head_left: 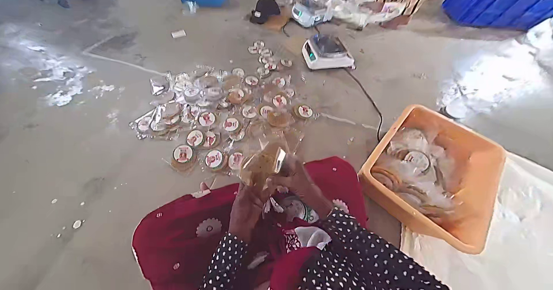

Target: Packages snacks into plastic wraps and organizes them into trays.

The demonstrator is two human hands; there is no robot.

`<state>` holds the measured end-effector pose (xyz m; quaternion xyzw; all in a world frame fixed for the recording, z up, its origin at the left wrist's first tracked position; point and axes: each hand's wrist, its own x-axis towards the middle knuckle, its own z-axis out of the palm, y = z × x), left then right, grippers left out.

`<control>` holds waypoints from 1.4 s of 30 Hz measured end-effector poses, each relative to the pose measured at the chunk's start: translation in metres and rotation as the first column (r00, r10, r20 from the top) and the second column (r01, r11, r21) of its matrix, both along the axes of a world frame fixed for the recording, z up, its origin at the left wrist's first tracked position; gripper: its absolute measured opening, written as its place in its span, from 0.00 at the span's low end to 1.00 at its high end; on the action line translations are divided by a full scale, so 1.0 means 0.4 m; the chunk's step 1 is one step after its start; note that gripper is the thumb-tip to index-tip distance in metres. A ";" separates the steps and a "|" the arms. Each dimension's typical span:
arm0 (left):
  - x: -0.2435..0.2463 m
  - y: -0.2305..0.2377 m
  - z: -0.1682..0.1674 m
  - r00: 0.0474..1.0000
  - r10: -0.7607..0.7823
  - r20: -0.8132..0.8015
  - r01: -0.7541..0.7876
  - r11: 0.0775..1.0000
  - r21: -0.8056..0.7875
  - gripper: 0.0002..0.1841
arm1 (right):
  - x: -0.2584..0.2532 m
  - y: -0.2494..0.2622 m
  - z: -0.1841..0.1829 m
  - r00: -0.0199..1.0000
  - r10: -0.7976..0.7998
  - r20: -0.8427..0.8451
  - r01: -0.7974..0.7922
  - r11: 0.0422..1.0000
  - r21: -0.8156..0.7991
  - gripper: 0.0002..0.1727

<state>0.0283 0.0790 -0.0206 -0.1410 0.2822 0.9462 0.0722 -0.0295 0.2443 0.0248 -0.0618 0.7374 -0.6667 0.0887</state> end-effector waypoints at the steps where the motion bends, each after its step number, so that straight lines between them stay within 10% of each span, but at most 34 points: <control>1: 0.011 -0.008 0.003 1.000 0.020 0.024 -0.020 1.000 0.000 0.18 | 0.019 0.025 0.023 0.998 0.028 -0.063 -0.025 0.999 0.046 0.32; 7: 0.067 -0.111 -0.014 0.997 0.003 -0.077 0.010 0.987 0.162 0.24 | 0.069 0.199 0.086 0.973 0.168 -0.157 -0.101 0.926 0.364 0.11; 15: 0.073 -0.077 0.011 0.998 -0.017 0.056 0.010 0.993 0.116 0.16 | 0.112 0.157 -0.123 0.941 0.333 0.063 -0.238 0.515 0.823 0.11; 23: 0.094 -0.123 0.020 0.993 0.041 0.112 -0.032 0.996 -0.080 0.14 | 0.100 0.234 -0.095 0.984 0.171 -0.049 -0.101 0.765 0.635 0.08; 37: 0.079 -0.112 0.026 0.987 0.031 0.157 0.003 0.977 -0.211 0.13 | 0.080 0.275 -0.043 0.997 0.066 -0.031 -0.020 0.649 0.760 0.11; 42: 0.065 -0.124 0.021 0.992 0.026 0.121 -0.013 0.995 -0.102 0.13 | 0.138 0.256 0.152 0.956 0.110 -0.271 -0.076 0.988 0.136 0.05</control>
